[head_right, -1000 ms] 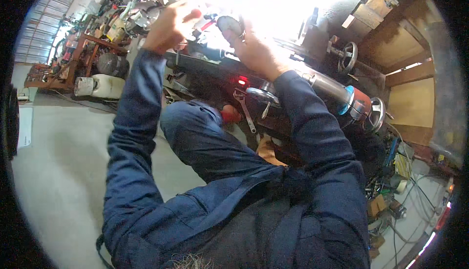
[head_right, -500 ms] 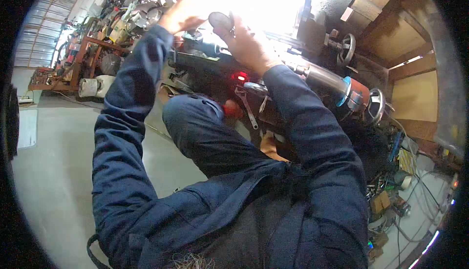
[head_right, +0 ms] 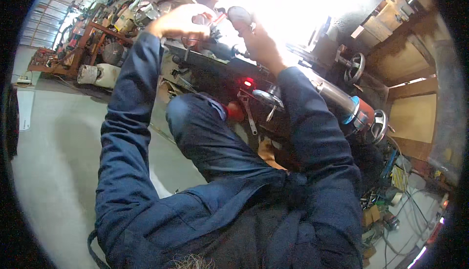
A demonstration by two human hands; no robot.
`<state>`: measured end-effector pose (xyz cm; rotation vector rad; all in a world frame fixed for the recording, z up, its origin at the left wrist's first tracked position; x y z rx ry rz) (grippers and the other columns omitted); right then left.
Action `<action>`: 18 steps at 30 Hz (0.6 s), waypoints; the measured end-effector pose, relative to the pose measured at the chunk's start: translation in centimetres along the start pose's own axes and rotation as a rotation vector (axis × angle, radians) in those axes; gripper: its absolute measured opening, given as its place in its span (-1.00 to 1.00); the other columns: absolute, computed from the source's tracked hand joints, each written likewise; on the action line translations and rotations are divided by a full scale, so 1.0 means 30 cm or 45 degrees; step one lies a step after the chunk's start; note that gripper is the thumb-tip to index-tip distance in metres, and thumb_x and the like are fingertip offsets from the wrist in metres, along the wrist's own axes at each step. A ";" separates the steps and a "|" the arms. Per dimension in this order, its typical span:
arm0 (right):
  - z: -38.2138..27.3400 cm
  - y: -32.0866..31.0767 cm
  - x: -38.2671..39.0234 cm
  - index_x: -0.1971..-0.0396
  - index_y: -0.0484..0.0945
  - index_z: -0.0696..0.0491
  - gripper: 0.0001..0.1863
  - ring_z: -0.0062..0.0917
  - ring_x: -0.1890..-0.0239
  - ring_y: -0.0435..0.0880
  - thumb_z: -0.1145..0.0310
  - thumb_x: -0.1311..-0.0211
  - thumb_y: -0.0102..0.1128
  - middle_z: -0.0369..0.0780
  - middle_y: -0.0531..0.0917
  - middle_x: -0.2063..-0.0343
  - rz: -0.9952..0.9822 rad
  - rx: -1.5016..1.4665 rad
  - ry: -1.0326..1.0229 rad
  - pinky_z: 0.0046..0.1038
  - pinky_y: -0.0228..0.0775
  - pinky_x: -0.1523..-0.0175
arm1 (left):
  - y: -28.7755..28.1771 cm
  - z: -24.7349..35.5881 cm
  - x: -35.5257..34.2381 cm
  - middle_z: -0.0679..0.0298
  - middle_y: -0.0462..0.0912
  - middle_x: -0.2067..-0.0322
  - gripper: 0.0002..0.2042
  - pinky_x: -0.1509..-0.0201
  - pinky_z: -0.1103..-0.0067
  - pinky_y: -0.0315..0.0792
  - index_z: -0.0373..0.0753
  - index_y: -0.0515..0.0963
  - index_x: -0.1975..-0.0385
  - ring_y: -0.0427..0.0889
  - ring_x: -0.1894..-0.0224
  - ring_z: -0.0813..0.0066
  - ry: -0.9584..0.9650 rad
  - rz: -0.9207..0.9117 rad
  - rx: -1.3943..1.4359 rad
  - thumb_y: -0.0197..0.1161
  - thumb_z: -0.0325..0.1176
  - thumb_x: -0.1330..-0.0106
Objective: The person works on a metal machinery component by turning handwheels to align parts, handling a small tool to adjust a pin, and then attaching a dial indicator gauge to the assembly.
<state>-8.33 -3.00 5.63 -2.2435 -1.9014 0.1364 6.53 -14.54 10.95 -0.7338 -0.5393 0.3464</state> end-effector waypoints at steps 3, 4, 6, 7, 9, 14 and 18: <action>-0.013 0.010 -0.011 -0.40 -0.09 0.15 -0.13 -0.52 0.23 0.64 -0.02 -0.36 0.14 -0.06 0.58 0.07 0.061 -0.003 -0.171 -0.47 0.49 0.18 | 0.045 -0.019 0.022 0.04 0.57 -0.01 -0.40 -0.20 0.38 0.40 -0.29 0.49 -0.06 0.54 -0.06 0.19 0.298 0.270 -0.385 0.49 -0.30 0.06; -0.035 0.024 0.006 -0.40 -0.09 0.15 -0.13 -0.52 0.21 0.65 0.00 -0.36 0.15 -0.07 0.58 0.07 0.066 -0.055 -0.104 -0.47 0.49 0.18 | 0.048 -0.035 0.034 0.06 0.59 0.01 -0.37 -0.19 0.38 0.40 -0.29 0.49 -0.06 0.55 -0.05 0.19 0.329 0.363 -0.389 0.53 -0.32 0.10; -0.020 0.025 0.018 -0.40 -0.09 0.15 -0.14 -0.48 0.18 0.66 0.04 -0.35 0.18 -0.08 0.56 0.06 0.009 -0.045 0.144 -0.48 0.52 0.17 | 0.057 -0.076 0.011 0.07 0.59 0.02 -0.35 -0.18 0.38 0.41 -0.30 0.50 -0.04 0.55 -0.04 0.19 0.281 0.285 -0.240 0.55 -0.32 0.15; -0.018 0.013 0.003 -0.40 -0.09 0.14 -0.14 -0.47 0.17 0.66 0.06 -0.34 0.20 -0.08 0.55 0.06 0.015 -0.088 0.059 -0.48 0.54 0.17 | 0.056 -0.091 -0.006 0.09 0.59 0.06 -0.36 -0.16 0.38 0.42 -0.29 0.51 -0.01 0.56 -0.03 0.19 0.287 0.263 -0.158 0.57 -0.33 0.17; -0.012 -0.001 -0.008 -0.38 -0.06 0.14 -0.18 -0.45 0.15 0.66 0.11 -0.34 0.21 -0.09 0.53 0.05 0.011 -0.097 -0.013 -0.48 0.58 0.16 | 0.055 -0.086 -0.017 0.10 0.60 0.12 -0.40 -0.10 0.39 0.44 -0.29 0.55 0.06 0.57 0.01 0.20 0.388 0.343 -0.261 0.58 -0.35 0.22; -0.016 0.007 -0.019 -0.30 0.02 0.15 -0.30 -0.43 0.10 0.66 0.15 -0.38 0.16 -0.10 0.52 0.03 -0.075 -0.111 -0.153 -0.47 0.60 0.12 | 0.070 -0.024 0.064 0.10 0.62 0.21 -0.44 -0.01 0.40 0.47 -0.28 0.56 0.12 0.60 0.10 0.20 0.630 0.768 -0.675 0.59 -0.29 0.20; -0.071 0.027 -0.009 -0.30 -0.02 0.14 -0.31 -0.40 0.07 0.66 0.15 -0.40 0.13 -0.09 0.54 0.01 -0.088 -0.235 -0.186 -0.45 0.60 0.09 | 0.006 -0.087 0.019 0.25 0.68 0.19 -0.62 -0.07 0.43 0.47 -0.26 0.59 0.12 0.64 0.10 0.37 0.374 0.387 0.112 0.31 -0.07 -0.26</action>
Point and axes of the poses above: each hand's wrist, its own x-axis away from the middle knuckle, its own y-axis out of the palm, z = x × y, the point moved 8 cm from there along -x, towards the middle knuckle
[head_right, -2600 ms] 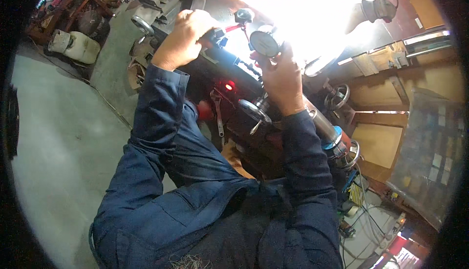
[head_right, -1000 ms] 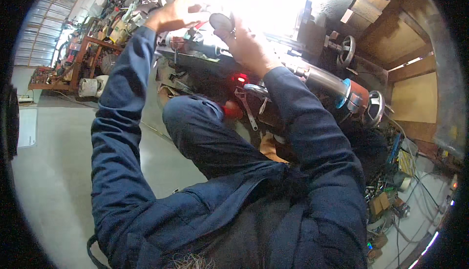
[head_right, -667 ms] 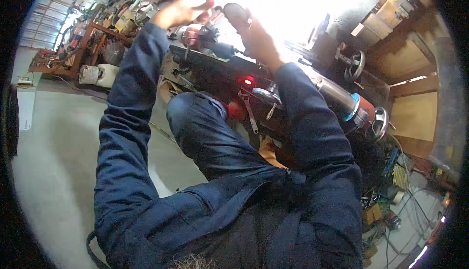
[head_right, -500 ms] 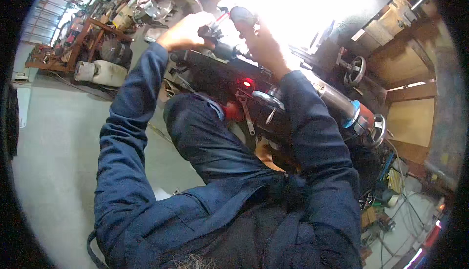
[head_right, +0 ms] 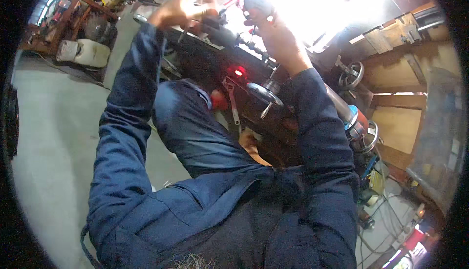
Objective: The person works on a metal machinery component by turning handwheels to align parts, handling a small tool to adjust a pin, and then attaching a dial indicator gauge to the assembly.
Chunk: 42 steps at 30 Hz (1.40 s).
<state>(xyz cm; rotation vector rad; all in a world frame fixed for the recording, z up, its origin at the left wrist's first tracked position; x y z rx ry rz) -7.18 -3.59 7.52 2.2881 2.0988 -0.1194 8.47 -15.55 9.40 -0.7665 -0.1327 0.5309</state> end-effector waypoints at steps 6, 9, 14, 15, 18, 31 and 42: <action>-0.014 0.029 -0.003 -0.25 0.07 0.13 -0.44 -0.35 0.04 0.65 0.16 -0.45 0.03 -0.12 0.57 -0.02 -0.062 -0.031 0.001 -0.34 0.61 -0.03 | -0.010 0.026 -0.096 0.22 0.68 0.24 -0.65 0.01 0.43 0.48 -0.27 0.60 0.16 0.65 0.17 0.37 0.100 0.155 0.148 0.30 -0.11 -0.25; -0.013 0.032 0.003 -0.21 0.36 0.13 -0.44 -0.43 -0.07 0.59 -0.01 -0.46 -0.05 -0.15 0.56 -0.09 -0.090 -0.009 0.045 -0.39 0.50 -0.13 | 0.010 0.056 -0.122 0.21 0.68 0.27 -0.67 0.05 0.43 0.48 -0.27 0.60 0.18 0.65 0.20 0.36 0.167 0.194 0.130 0.30 -0.13 -0.24; -0.011 0.029 -0.002 -0.20 0.39 0.11 -0.44 -0.42 -0.07 0.59 -0.03 -0.45 -0.05 -0.14 0.55 -0.10 -0.088 0.011 0.020 -0.39 0.51 -0.13 | 0.016 0.094 -0.150 0.19 0.68 0.32 -0.70 0.12 0.43 0.49 -0.28 0.60 0.21 0.65 0.26 0.36 0.248 0.250 0.092 0.29 -0.16 -0.24; -0.015 0.024 -0.004 -0.18 0.37 0.14 -0.50 -0.34 -0.04 0.61 0.07 -0.45 -0.01 -0.10 0.54 -0.10 -0.071 -0.013 -0.001 -0.33 0.55 -0.12 | 0.016 0.106 -0.151 0.19 0.68 0.33 -0.70 0.13 0.43 0.49 -0.28 0.61 0.22 0.65 0.27 0.35 0.272 0.267 0.071 0.29 -0.17 -0.23; -0.011 0.021 -0.009 -0.16 0.34 0.19 -0.53 -0.26 -0.01 0.64 0.16 -0.45 0.03 -0.05 0.51 -0.11 -0.092 -0.045 -0.061 -0.27 0.60 -0.10 | 0.010 0.128 -0.148 0.18 0.68 0.35 -0.72 0.17 0.43 0.49 -0.28 0.61 0.24 0.66 0.30 0.35 0.314 0.298 0.033 0.28 -0.19 -0.23; 0.061 -0.004 -0.006 -0.26 0.33 0.17 -0.54 -0.44 -0.19 0.44 0.53 -0.36 0.04 -0.15 0.43 -0.20 -0.180 -0.194 0.060 -0.35 0.37 -0.27 | -0.011 0.219 -0.123 0.11 0.67 0.43 -0.79 0.31 0.42 0.52 -0.29 0.62 0.29 0.66 0.42 0.34 0.391 0.408 -0.106 0.27 -0.28 -0.20; -0.025 0.033 0.015 -0.26 0.32 0.17 -0.48 -0.47 -0.21 0.42 0.61 -0.29 0.11 -0.15 0.44 -0.19 -0.278 0.199 -0.221 -0.42 0.37 -0.25 | -0.008 0.198 -0.164 0.11 0.67 0.33 -0.79 0.22 0.42 0.53 -0.35 0.58 0.20 0.66 0.30 0.33 0.453 0.306 -0.098 0.26 -0.39 -0.23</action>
Point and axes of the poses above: each hand's wrist, its own x-axis away from the middle knuckle, its own y-axis out of the palm, z = x × y, the point moved 8 cm from there along -x, towards the middle knuckle
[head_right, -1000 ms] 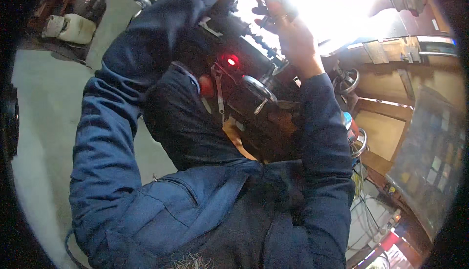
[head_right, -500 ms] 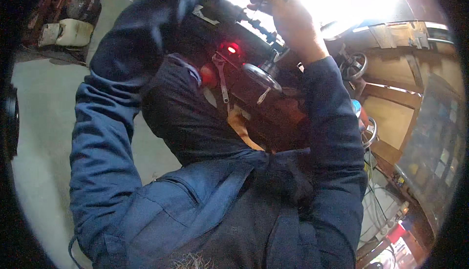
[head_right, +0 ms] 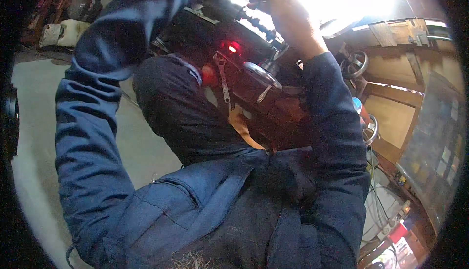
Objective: The person works on a metal machinery component by turning handwheels to align parts, handling a small tool to adjust a pin, and then attaching a dial indicator gauge to the assembly.
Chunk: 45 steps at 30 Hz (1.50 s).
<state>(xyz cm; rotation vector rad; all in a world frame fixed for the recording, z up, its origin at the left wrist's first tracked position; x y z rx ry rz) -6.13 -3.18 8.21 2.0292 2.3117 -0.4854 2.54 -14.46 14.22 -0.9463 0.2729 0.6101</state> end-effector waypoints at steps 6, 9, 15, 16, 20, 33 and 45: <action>0.017 -0.007 0.004 -0.26 0.34 0.16 -0.44 -0.49 -0.16 0.45 0.67 -0.23 0.15 -0.15 0.46 -0.16 0.077 -0.113 0.132 -0.45 0.39 -0.22 | -0.003 0.005 -0.003 0.11 0.66 0.32 -0.78 0.21 0.43 0.53 -0.36 0.58 0.19 0.65 0.29 0.34 -0.043 0.006 0.020 0.28 -0.40 -0.22; -0.007 -0.012 -0.015 -0.28 0.31 0.16 -0.42 -0.48 -0.17 0.45 0.66 -0.24 0.14 -0.17 0.46 -0.18 -0.024 0.093 -0.031 -0.44 0.41 -0.20 | -0.005 0.022 -0.015 0.12 0.66 0.31 -0.78 0.21 0.43 0.53 -0.36 0.57 0.19 0.65 0.28 0.35 -0.050 0.002 0.026 0.29 -0.40 -0.22; 0.038 0.002 0.001 -0.34 0.24 0.12 -0.41 -0.48 -0.24 0.38 0.60 -0.31 0.09 -0.17 0.36 -0.28 -0.059 -0.411 0.038 -0.42 0.38 -0.22 | 0.004 0.031 -0.033 0.12 0.66 0.30 -0.77 0.19 0.44 0.53 -0.37 0.57 0.18 0.64 0.27 0.36 -0.082 -0.031 0.044 0.30 -0.41 -0.21; 0.034 0.005 0.003 -0.35 0.23 0.11 -0.43 -0.48 -0.25 0.37 0.56 -0.33 0.07 -0.17 0.34 -0.30 -0.065 -0.449 0.053 -0.42 0.37 -0.22 | 0.003 0.032 -0.029 0.12 0.66 0.30 -0.77 0.19 0.44 0.53 -0.38 0.57 0.18 0.64 0.27 0.37 -0.094 -0.034 0.048 0.30 -0.42 -0.21; -0.005 0.019 -0.023 -0.33 0.29 0.07 -0.48 -0.53 -0.13 0.43 0.44 -0.38 0.04 -0.20 0.39 -0.25 -0.093 -0.093 0.153 -0.47 0.40 -0.14 | -0.008 0.044 -0.017 0.13 0.65 0.29 -0.76 0.18 0.45 0.53 -0.38 0.56 0.17 0.63 0.26 0.38 -0.127 -0.035 0.067 0.31 -0.42 -0.20; 0.082 -0.016 0.003 -0.28 0.35 0.04 -0.51 -0.52 0.01 0.45 0.22 -0.41 -0.01 -0.20 0.48 -0.10 -0.043 -0.295 0.236 -0.40 0.35 -0.12 | 0.012 0.068 -0.034 0.14 0.65 0.26 -0.73 0.16 0.46 0.54 -0.40 0.55 0.15 0.62 0.23 0.41 -0.200 -0.055 0.104 0.35 -0.44 -0.18; 0.297 -0.004 -0.077 -0.06 0.49 0.16 -0.35 -0.45 0.14 0.67 -0.17 -0.37 -0.07 -0.08 0.67 0.22 0.262 -0.111 0.197 -0.40 0.49 0.08 | 0.059 0.096 -0.070 0.20 0.64 0.41 -0.73 0.20 0.45 0.54 -0.40 0.57 0.22 0.63 0.36 0.38 -0.271 -0.085 0.114 0.39 -0.41 -0.14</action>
Point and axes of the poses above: each hand's wrist, its own x-axis away from the middle knuckle, its own y-axis out of the palm, z = x × y, the point moved 8 cm from there along -x, towards the middle knuckle
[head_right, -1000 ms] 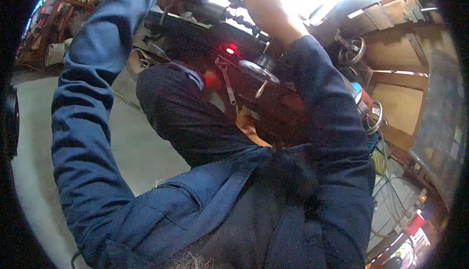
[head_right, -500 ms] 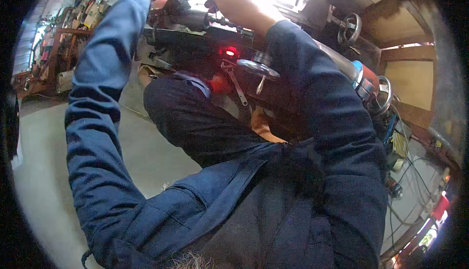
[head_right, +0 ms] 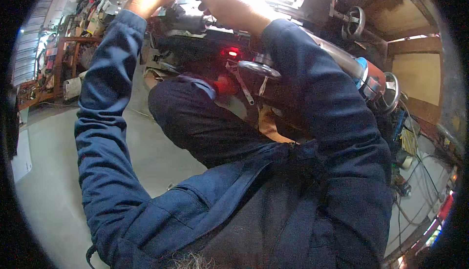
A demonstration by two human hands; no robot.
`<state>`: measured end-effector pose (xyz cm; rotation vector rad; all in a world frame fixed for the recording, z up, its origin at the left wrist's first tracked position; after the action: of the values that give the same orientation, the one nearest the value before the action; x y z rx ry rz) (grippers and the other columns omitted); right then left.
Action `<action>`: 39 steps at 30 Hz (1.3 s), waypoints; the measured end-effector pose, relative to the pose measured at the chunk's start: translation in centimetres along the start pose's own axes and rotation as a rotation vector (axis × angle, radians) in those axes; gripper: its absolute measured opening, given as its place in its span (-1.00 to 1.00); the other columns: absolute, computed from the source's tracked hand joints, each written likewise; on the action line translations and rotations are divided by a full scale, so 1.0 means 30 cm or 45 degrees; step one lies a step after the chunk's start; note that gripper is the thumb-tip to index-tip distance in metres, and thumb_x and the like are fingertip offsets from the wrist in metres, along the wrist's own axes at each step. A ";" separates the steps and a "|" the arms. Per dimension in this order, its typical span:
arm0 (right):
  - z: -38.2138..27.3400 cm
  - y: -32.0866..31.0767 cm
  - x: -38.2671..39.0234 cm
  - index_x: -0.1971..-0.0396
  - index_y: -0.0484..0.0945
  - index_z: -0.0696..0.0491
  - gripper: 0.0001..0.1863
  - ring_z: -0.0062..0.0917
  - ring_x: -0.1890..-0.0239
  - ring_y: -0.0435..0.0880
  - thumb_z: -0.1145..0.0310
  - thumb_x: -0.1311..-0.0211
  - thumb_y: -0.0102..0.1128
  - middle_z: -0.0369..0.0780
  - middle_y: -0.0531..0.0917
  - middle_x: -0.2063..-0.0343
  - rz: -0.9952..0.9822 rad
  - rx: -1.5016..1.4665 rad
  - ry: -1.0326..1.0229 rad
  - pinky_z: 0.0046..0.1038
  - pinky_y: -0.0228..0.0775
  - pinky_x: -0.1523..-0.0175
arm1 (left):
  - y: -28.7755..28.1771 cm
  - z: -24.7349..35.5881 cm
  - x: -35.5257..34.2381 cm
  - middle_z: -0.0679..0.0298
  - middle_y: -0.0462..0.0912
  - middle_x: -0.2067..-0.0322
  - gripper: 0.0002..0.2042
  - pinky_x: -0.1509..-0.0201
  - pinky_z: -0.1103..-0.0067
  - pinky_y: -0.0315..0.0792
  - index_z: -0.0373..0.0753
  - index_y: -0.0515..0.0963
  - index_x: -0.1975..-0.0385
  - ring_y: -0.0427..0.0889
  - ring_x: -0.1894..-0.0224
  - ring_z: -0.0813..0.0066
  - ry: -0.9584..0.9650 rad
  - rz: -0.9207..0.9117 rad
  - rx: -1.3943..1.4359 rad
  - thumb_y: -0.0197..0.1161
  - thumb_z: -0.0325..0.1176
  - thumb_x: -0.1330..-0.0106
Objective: The person works on a metal machinery component by turning handwheels to align parts, handling a small tool to adjust a pin, and then attaching a dial indicator gauge to the assembly.
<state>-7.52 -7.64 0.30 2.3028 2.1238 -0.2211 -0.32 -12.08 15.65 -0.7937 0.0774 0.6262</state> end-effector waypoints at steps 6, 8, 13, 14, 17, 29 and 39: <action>-0.273 0.042 0.115 -0.36 0.24 -0.01 -0.45 -0.48 -0.20 0.37 0.19 -0.42 -0.02 -0.21 0.38 -0.25 -0.469 -0.374 0.051 -0.32 0.22 -0.29 | -0.046 -0.040 0.022 0.22 0.65 0.42 -0.76 0.25 0.47 0.52 -0.39 0.60 0.25 0.63 0.38 0.38 -0.029 -0.007 0.028 0.37 -0.39 -0.15; -0.261 0.044 0.115 -0.36 0.24 -0.01 -0.46 -0.48 -0.21 0.36 0.20 -0.43 -0.02 -0.21 0.37 -0.26 -0.473 -0.466 0.007 -0.32 0.22 -0.29 | -0.043 -0.054 0.017 0.22 0.65 0.42 -0.77 0.27 0.47 0.52 -0.38 0.60 0.26 0.64 0.39 0.38 -0.049 -0.021 0.053 0.36 -0.38 -0.15; -0.221 0.021 0.124 -0.35 0.25 -0.02 -0.48 -0.47 -0.22 0.36 0.24 -0.43 -0.03 -0.20 0.35 -0.29 -0.381 -0.463 -0.027 -0.31 0.22 -0.29 | -0.037 -0.220 0.072 0.24 0.65 0.44 -0.79 0.31 0.49 0.51 -0.37 0.62 0.29 0.64 0.41 0.39 -0.509 0.308 0.949 0.35 -0.37 -0.17; -0.285 0.034 0.127 -0.35 0.26 -0.01 -0.49 -0.47 -0.22 0.37 0.26 -0.43 -0.04 -0.20 0.35 -0.28 -0.453 -0.376 -0.098 -0.32 0.22 -0.29 | -0.035 -0.140 0.017 0.24 0.67 0.37 -0.79 0.27 0.51 0.52 -0.37 0.61 0.21 0.64 0.31 0.43 -0.040 -0.164 -0.067 0.31 -0.43 -0.19; -0.278 0.026 0.140 -0.34 0.26 0.03 -0.50 -0.46 -0.20 0.40 0.29 -0.44 -0.02 -0.18 0.38 -0.25 -0.456 0.026 -0.185 -0.33 0.27 -0.27 | -0.029 -0.089 0.021 0.24 0.67 0.36 -0.79 0.25 0.51 0.52 -0.37 0.61 0.20 0.64 0.30 0.43 -0.001 -0.136 -0.077 0.31 -0.43 -0.19; -0.172 0.040 0.077 -0.34 0.27 -0.02 -0.41 -0.57 -0.19 0.38 0.26 -0.34 0.17 -0.21 0.43 -0.20 -0.442 -0.493 0.057 -0.38 0.24 -0.31 | -0.069 -0.107 0.051 0.22 0.67 0.30 -0.76 0.18 0.52 0.51 -0.36 0.59 0.14 0.62 0.24 0.45 -0.017 -0.057 0.018 0.29 -0.45 -0.20; -0.225 -0.075 0.140 0.31 0.67 0.24 -0.47 -0.62 0.37 0.62 -0.03 -0.14 0.37 -0.21 0.71 0.45 -0.059 0.790 0.237 -0.56 0.43 0.22 | -0.052 -0.124 0.284 0.20 0.68 0.26 -0.73 0.11 0.53 0.50 -0.34 0.58 0.09 0.61 0.19 0.46 -0.085 0.002 0.224 0.28 -0.46 -0.21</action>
<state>-8.76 -2.65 6.74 2.6657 2.4720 -0.7995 8.11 -11.23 11.52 -0.6026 0.0714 0.6374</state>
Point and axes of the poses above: each hand's wrist, its own x-axis away from the middle knuckle, its own y-axis out of the palm, z = x × y, the point moved 8 cm from there along -x, towards the middle knuckle
